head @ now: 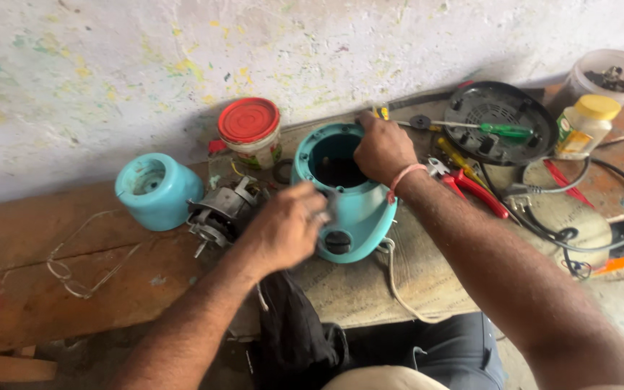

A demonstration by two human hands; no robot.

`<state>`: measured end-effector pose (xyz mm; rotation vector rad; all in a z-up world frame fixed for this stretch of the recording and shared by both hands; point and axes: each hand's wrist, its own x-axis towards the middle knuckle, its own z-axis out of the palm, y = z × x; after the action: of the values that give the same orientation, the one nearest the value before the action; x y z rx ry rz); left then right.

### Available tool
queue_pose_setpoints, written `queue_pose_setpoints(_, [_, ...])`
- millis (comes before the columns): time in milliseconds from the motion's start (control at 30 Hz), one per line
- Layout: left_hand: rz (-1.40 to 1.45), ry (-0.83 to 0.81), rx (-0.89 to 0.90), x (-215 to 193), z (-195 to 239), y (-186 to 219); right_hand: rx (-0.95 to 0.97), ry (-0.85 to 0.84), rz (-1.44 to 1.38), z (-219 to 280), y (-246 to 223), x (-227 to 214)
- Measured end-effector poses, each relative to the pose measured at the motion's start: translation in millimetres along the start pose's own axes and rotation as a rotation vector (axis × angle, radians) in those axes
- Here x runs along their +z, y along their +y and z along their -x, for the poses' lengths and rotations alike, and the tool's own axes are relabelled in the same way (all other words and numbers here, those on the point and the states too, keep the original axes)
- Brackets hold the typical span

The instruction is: The person cleans the interior of a blue mixer grinder housing with a black cloth and uses a screwdriver to tighten screws on a small blue plastic component.

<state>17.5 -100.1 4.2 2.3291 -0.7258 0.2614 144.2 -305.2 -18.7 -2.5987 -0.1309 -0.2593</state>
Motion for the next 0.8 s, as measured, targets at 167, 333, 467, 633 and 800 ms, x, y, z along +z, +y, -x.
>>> queue_pose_setpoints(167, [-0.171, 0.344, -0.052, 11, -7, -18, -0.016, 0.015, -0.006, -4, -2, 0])
queue_pose_setpoints(333, [-0.193, 0.436, -0.050, 34, -39, -72, -0.042, 0.010, 0.011, -1, 0, 1])
queue_pose_setpoints(467, [-0.117, 0.331, -0.136, 30, -86, -114, -0.007, -0.012, -0.001, -3, -2, 1])
queue_pose_setpoints(633, [-0.024, 0.295, -0.240, 26, -93, -117, -0.061, 0.050, 0.016, -3, -2, 1])
queue_pose_setpoints(800, [-0.032, 0.632, -0.138, 60, -13, -65, -0.040, 0.046, -0.021, -4, 5, 6])
